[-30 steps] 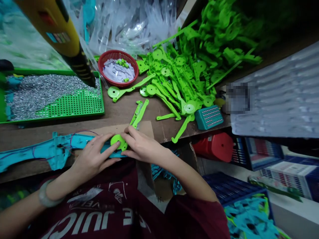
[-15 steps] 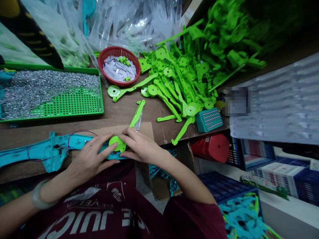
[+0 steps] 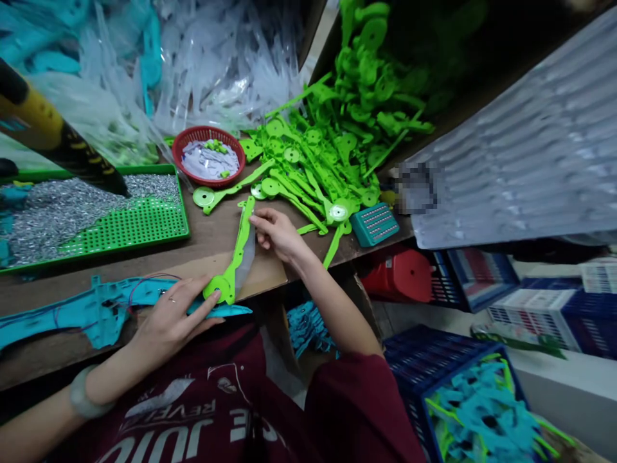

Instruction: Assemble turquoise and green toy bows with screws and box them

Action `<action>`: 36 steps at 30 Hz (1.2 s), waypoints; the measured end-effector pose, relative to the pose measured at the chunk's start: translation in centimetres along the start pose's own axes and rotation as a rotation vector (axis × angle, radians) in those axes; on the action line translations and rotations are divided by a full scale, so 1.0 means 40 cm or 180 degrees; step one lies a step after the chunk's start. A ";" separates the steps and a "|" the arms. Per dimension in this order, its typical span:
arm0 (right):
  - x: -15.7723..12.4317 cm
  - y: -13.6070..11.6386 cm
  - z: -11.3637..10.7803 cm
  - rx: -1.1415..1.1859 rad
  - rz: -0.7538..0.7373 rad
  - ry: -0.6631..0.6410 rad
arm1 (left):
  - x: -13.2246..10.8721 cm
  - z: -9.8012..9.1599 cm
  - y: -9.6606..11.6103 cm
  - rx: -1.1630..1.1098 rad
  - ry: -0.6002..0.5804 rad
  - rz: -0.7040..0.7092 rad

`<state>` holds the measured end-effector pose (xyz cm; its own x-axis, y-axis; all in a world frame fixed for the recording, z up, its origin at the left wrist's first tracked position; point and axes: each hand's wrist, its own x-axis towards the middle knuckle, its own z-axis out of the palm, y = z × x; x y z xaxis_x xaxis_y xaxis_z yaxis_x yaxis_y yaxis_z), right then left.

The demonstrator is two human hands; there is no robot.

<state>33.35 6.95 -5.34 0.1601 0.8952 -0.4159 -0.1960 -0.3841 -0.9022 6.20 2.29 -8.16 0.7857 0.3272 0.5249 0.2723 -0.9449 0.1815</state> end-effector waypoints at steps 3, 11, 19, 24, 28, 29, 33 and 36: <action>0.004 -0.011 -0.002 0.0097 0.0043 -0.0050 | -0.004 0.003 0.000 -0.0003 0.0022 0.0057; 0.032 -0.005 -0.009 0.0311 -0.0068 -0.0499 | 0.008 -0.017 0.006 -0.0440 -0.0006 -0.0455; 0.031 0.011 0.005 0.0286 -0.0128 -0.0354 | 0.189 0.010 -0.020 -0.1734 -0.0906 -0.2160; 0.040 0.028 0.017 0.0328 -0.0205 -0.0161 | 0.219 0.016 -0.034 -0.2121 -0.1306 -0.2600; 0.048 0.047 0.029 0.0382 -0.0341 0.0034 | 0.220 0.016 -0.040 -0.2195 -0.1395 -0.2686; 0.049 0.048 0.031 0.0376 -0.0363 0.0055 | 0.220 0.017 -0.045 -0.2278 -0.1433 -0.2650; 0.034 0.037 0.031 0.0265 -0.0383 0.0001 | 0.217 0.026 -0.072 -0.2615 -0.1596 -0.2469; -0.001 0.028 0.021 0.0046 -0.0180 -0.0265 | 0.209 0.030 -0.075 -0.2719 -0.1532 -0.2479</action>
<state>32.33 6.68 -6.23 0.0904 0.9313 -0.3529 -0.2030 -0.3297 -0.9220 12.62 7.86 -5.33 0.7500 0.5953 -0.2883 0.4501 -0.1399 0.8820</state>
